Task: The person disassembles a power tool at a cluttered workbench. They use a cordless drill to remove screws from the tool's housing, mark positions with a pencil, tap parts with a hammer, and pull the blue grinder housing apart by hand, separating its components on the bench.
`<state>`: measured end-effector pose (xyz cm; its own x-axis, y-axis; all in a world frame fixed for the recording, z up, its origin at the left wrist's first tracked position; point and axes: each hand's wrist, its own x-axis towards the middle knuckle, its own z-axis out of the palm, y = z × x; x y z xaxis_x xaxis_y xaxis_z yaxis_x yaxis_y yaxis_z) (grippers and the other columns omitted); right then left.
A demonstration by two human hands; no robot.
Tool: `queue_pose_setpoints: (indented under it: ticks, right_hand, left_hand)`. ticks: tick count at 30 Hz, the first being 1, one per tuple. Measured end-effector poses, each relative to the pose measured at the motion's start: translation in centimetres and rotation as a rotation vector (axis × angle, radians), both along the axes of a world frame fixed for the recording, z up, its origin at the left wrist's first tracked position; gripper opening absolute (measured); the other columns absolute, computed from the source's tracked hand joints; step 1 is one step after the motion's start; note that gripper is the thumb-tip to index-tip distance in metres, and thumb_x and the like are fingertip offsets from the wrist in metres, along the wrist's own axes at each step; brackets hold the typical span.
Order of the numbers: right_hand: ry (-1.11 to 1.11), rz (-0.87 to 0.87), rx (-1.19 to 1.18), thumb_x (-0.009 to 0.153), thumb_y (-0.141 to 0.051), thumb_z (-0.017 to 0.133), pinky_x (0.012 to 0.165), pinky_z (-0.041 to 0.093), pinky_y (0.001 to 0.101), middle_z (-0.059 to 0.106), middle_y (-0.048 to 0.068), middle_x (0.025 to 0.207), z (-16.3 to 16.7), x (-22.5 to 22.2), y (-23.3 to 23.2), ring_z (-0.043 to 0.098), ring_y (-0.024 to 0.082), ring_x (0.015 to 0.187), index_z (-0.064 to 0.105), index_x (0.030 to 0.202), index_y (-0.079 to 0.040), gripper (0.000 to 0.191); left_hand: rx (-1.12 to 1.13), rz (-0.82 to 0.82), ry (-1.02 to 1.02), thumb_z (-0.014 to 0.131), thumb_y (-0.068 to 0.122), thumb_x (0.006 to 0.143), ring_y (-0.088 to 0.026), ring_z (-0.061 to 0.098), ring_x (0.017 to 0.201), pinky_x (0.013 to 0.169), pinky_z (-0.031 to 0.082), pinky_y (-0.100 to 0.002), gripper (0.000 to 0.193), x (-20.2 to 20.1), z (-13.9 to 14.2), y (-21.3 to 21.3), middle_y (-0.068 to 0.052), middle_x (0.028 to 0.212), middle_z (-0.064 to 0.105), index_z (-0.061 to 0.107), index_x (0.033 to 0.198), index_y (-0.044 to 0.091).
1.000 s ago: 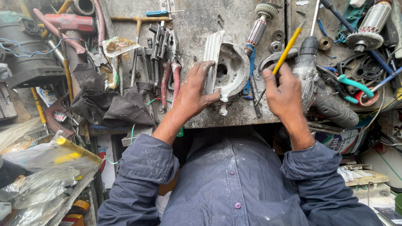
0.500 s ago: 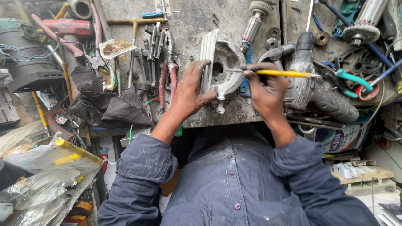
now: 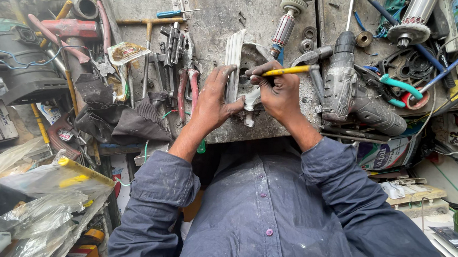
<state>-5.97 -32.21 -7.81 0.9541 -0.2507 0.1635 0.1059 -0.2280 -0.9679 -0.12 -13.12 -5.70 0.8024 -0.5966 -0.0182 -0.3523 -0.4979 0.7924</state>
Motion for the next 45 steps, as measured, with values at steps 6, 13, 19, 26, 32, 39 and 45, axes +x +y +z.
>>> queue_pose_setpoints:
  ticks: [6,13,19,26,32,39,45]
  right_hand:
    - [0.040,0.245,-0.110,0.094,0.009,0.063,0.082,0.060,0.0291,0.076,0.010,0.096,1.0,1.0,-3.8,0.076,0.018,0.092,0.062,0.102,0.000,0.012]
    - [-0.080,0.316,-0.019,0.100,0.014,0.059,0.092,0.061,0.0318,0.073,0.013,0.108,1.0,1.7,-4.2,0.073,0.021,0.107,0.057,0.107,0.000,0.016]
    - [-0.071,0.257,-0.161,0.096,0.015,0.058,0.089,0.061,0.0307,0.075,0.013,0.105,1.1,1.0,-4.1,0.075,0.020,0.102,0.060,0.105,0.001,0.017]
    - [-0.044,0.154,-0.032,0.101,0.010,0.059,0.088,0.062,0.0295,0.077,0.011,0.104,0.8,0.7,-2.9,0.076,0.019,0.100,0.059,0.105,0.000,0.011]
    - [0.042,0.258,-0.021,0.100,0.010,0.059,0.085,0.060,0.0292,0.077,0.011,0.102,0.9,0.8,-3.3,0.076,0.019,0.097,0.059,0.104,0.001,0.011]
    - [0.012,0.302,-0.117,0.096,0.012,0.059,0.083,0.058,0.0297,0.076,0.011,0.100,1.8,1.0,-4.0,0.075,0.020,0.097,0.059,0.105,0.001,0.014]
    - [0.029,0.212,-0.133,0.097,0.009,0.062,0.081,0.061,0.0306,0.077,0.010,0.100,1.9,0.6,-2.9,0.077,0.019,0.094,0.059,0.106,0.000,0.013]
  left_hand:
    - [0.022,0.001,0.003,0.079,0.025,0.080,-0.040,0.058,0.123,0.103,0.050,-0.046,0.072,0.0,0.2,-0.1,-0.018,0.134,0.056,0.048,0.144,0.009]
    - [0.002,-0.007,-0.017,0.079,0.025,0.080,-0.041,0.058,0.125,0.104,0.049,-0.046,0.071,0.0,0.1,-0.1,-0.019,0.135,0.056,0.049,0.142,0.009]
    - [-0.019,-0.007,-0.026,0.080,0.025,0.080,-0.042,0.057,0.127,0.107,0.048,-0.046,0.072,0.0,-0.3,0.0,-0.021,0.135,0.055,0.049,0.142,0.008]
    - [0.001,0.002,0.001,0.081,0.027,0.080,-0.043,0.056,0.128,0.107,0.047,-0.046,0.074,0.0,-0.3,-0.1,-0.020,0.137,0.055,0.048,0.144,0.009]
    - [-0.004,-0.007,-0.024,0.080,0.025,0.080,-0.043,0.055,0.128,0.108,0.047,-0.046,0.074,0.0,-0.2,0.1,-0.020,0.140,0.054,0.048,0.145,0.008]
    - [0.001,0.001,-0.022,0.080,0.024,0.080,-0.042,0.056,0.127,0.106,0.048,-0.046,0.073,-0.1,-0.2,0.0,-0.020,0.138,0.054,0.048,0.144,0.009]
    - [-0.013,-0.009,-0.035,0.081,0.024,0.080,-0.042,0.056,0.127,0.107,0.048,-0.046,0.074,0.0,-0.2,0.0,-0.019,0.137,0.055,0.048,0.144,0.009]
